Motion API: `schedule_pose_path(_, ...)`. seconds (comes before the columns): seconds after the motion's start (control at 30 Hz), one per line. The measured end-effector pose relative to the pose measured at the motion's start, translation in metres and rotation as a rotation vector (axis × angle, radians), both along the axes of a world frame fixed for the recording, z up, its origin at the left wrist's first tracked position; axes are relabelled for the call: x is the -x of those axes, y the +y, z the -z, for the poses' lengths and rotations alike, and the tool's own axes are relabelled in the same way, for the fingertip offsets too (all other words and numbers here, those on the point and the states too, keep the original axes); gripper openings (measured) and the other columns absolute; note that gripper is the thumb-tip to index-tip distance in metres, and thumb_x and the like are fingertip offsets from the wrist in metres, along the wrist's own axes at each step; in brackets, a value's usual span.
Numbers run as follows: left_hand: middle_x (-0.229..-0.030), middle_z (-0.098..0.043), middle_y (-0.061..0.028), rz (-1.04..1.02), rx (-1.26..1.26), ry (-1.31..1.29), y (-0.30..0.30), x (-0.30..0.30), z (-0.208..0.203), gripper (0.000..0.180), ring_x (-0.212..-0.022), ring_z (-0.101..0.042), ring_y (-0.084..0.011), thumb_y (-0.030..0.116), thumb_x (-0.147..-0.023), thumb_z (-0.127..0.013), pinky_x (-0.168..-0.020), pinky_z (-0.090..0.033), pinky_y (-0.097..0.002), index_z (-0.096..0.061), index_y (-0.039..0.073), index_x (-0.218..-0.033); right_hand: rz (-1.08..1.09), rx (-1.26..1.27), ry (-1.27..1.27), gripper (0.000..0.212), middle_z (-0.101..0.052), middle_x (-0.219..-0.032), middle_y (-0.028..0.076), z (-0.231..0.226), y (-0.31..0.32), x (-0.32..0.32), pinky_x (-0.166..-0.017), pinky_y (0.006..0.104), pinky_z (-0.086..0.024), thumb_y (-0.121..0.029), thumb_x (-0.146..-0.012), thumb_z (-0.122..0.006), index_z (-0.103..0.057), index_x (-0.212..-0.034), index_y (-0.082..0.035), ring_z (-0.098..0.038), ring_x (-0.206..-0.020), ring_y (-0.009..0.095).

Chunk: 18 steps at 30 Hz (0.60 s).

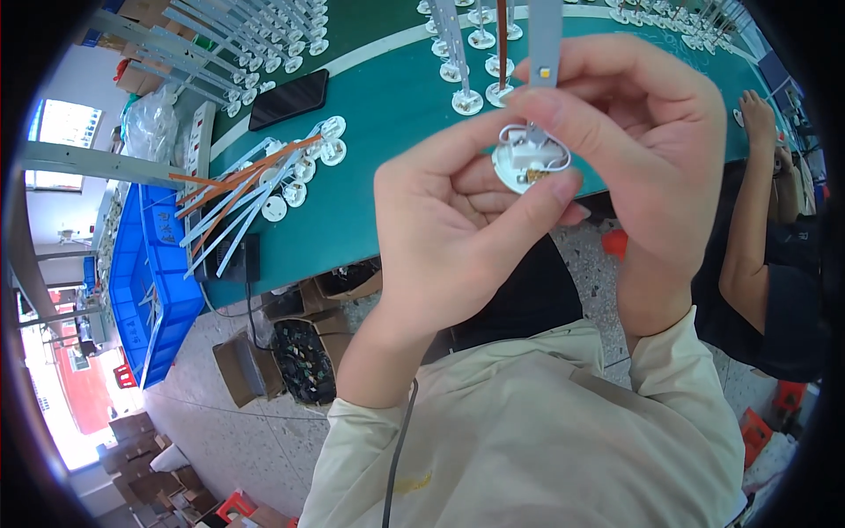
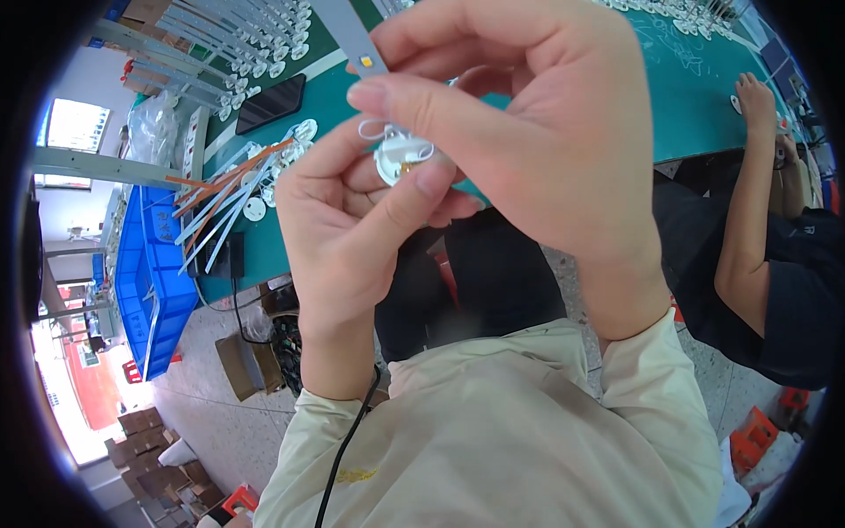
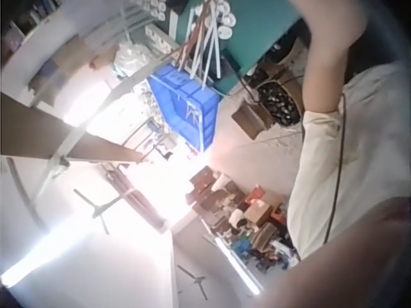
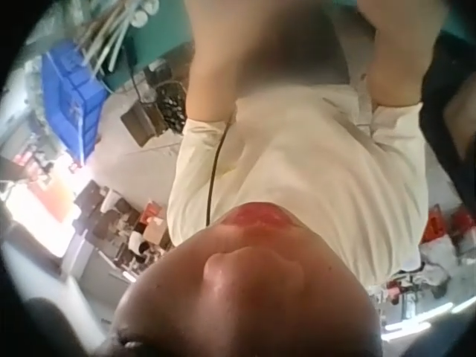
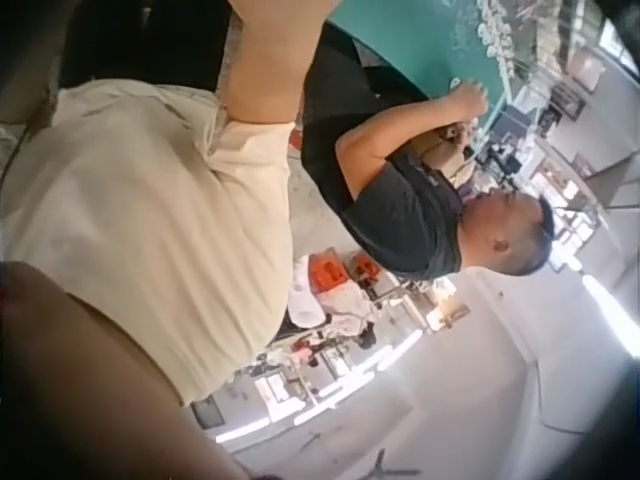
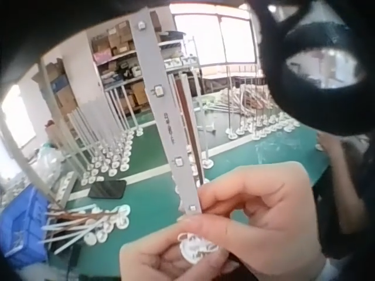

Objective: Manually attaching small components to LED strips at a factory workstation.

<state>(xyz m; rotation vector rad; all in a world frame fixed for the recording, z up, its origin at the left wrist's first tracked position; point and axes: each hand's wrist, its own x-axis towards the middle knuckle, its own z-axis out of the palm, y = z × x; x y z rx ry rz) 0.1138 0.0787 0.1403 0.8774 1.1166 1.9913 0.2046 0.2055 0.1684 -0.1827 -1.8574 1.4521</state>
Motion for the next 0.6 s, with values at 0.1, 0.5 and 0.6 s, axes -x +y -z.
schedule_pose_path(0.1,-0.098,-0.071,-0.0223,-0.025,-0.047,-0.004,0.001,0.001,-0.008,0.041,-0.082,-0.073,-0.0261,-0.012,-0.086,-0.065,-0.072,-0.064,-0.0355,-0.056,-0.002,-0.125,0.005,-0.092,0.084,0.017,-0.072,-0.092,0.013,-0.002,0.003,0.001,-0.074,0.0241,-0.057,0.007,-0.086,-0.069,-0.066,-0.103,0.006,-0.071,-0.082,0.015)
schedule_pose_path(0.5,-0.096,-0.071,-0.0228,-0.026,-0.143,0.03,0.003,0.001,-0.021,0.039,-0.082,-0.073,-0.0238,-0.011,-0.084,-0.068,-0.067,-0.061,-0.0311,-0.056,-0.007,-0.121,0.099,-0.112,0.244,0.017,-0.072,-0.092,0.013,0.0,0.002,0.005,-0.075,0.0245,-0.057,0.005,-0.087,-0.068,-0.065,-0.104,0.006,-0.071,-0.081,0.015)
schedule_pose_path(0.6,-0.095,-0.071,-0.0219,-0.019,-0.131,0.033,0.004,0.002,-0.022,0.037,-0.081,-0.073,-0.0235,-0.011,-0.084,-0.068,-0.067,-0.062,-0.0314,-0.057,-0.007,-0.119,0.102,-0.089,0.213,0.018,-0.072,-0.091,0.014,-0.007,-0.003,0.006,-0.075,0.0244,-0.057,0.005,-0.087,-0.068,-0.065,-0.105,0.006,-0.071,-0.082,0.015)
